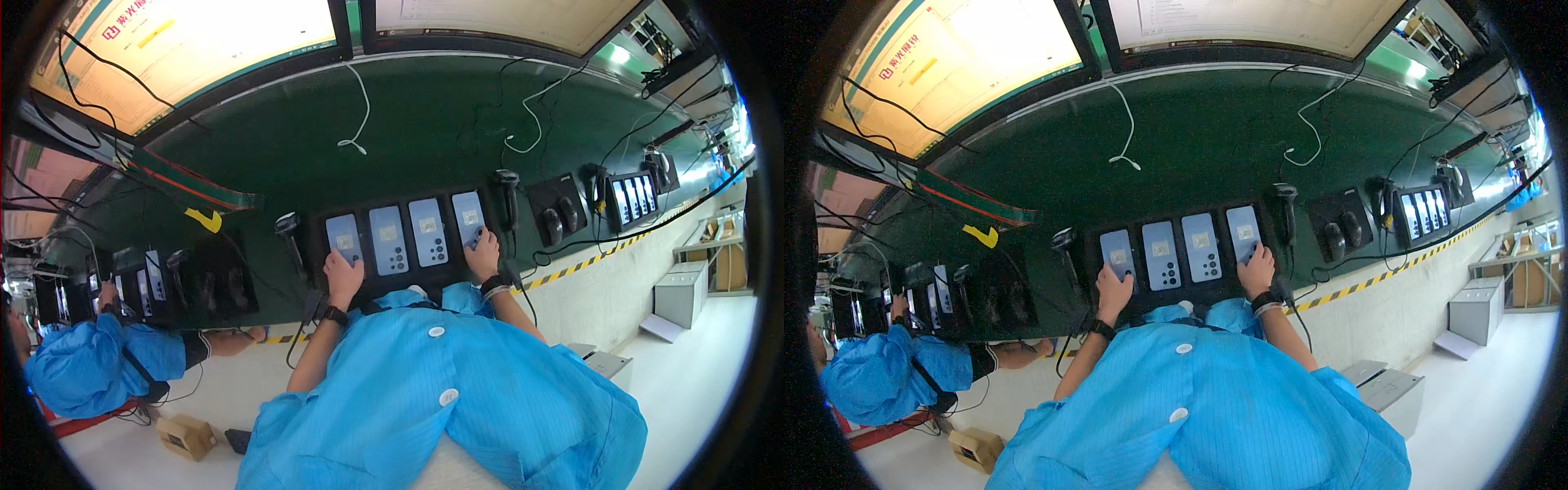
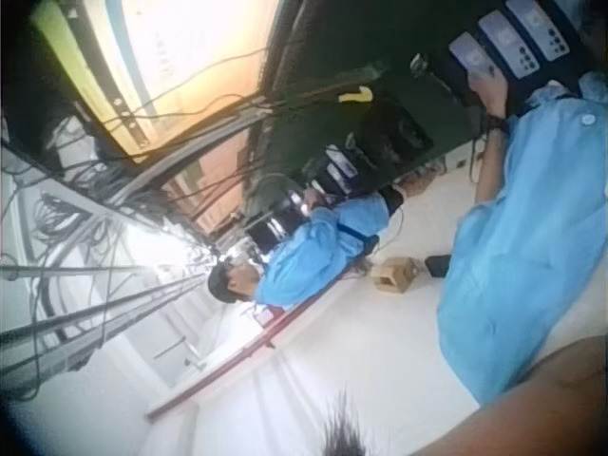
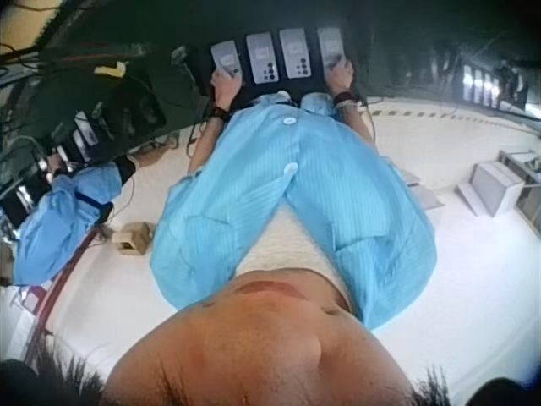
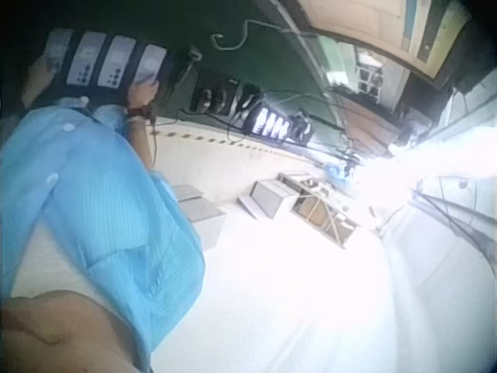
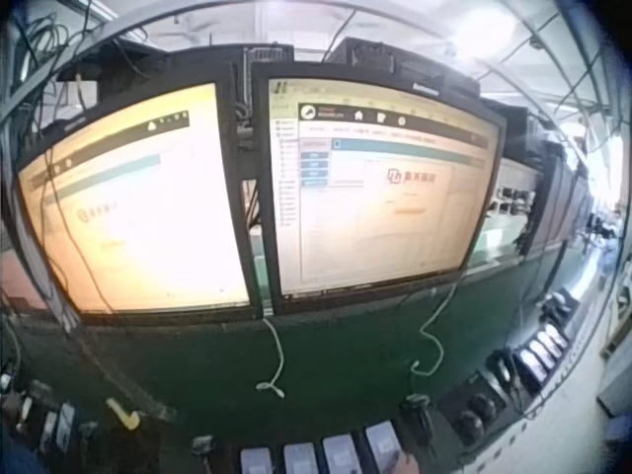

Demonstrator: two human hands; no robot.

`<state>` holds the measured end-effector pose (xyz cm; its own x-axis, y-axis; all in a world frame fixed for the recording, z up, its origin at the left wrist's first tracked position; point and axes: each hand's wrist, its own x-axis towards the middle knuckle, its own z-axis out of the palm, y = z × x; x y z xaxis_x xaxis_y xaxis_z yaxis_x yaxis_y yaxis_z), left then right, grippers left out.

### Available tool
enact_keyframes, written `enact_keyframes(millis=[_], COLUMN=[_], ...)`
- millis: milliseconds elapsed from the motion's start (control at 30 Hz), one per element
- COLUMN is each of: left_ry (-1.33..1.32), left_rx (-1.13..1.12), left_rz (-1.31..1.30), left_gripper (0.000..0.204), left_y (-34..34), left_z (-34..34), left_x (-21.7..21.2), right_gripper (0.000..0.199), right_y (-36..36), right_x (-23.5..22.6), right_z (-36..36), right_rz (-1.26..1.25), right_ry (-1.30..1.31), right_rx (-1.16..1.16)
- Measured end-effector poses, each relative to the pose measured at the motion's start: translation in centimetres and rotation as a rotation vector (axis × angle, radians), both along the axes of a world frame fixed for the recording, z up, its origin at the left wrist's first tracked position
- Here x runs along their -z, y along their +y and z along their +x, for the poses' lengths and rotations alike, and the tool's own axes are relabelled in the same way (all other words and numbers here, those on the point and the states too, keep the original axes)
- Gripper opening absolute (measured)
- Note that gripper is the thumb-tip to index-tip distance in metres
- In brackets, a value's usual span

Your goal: Testing mobile phones at a quality control bench by scanning barcodes and interacting with screen elements.

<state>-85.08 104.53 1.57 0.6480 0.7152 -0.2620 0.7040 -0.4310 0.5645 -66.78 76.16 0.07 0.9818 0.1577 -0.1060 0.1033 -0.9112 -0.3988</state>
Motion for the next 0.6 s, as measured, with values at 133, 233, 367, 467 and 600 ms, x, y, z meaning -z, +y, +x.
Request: enact_keyframes(millis=[133, 233, 367, 467, 600], left_ry=[-0.177, -0.187, -0.317, -0.342, -0.498], left_rx=[-0.145, -0.261, -0.352, -0.373, -0.332], left_rz=[-0.039, -0.146, -0.257, -0.263, -0.323], left_gripper=[0.064, 0.059, 0.051, 0.044, 0.032], left_y=[-0.5, 0.1, 1.0, 1.3, 1.7], left_z=[0.9, 0.8, 0.5, 0.4, 0.6], left_x=[1.4, 1.4, 0.5, 0.1, -0.1], right_gripper=[0.076, 0.079, 0.077, 0.070, 0.046], right_y=[-0.4, -0.4, -0.1, -0.1, 0.0], right_x=[-0.7, -1.2, -1.5, -1.9, -2.6], right_z=[1.3, 1.8, 1.7, 1.9, 2.4], right_rz=[0.119, 0.193, 0.141, 0.135, 0.278], right_ry=[0.139, 0.211, 0.136, 0.101, 0.046], right_rx=[0.050, 0.083, 0.062, 0.049, 0.041])
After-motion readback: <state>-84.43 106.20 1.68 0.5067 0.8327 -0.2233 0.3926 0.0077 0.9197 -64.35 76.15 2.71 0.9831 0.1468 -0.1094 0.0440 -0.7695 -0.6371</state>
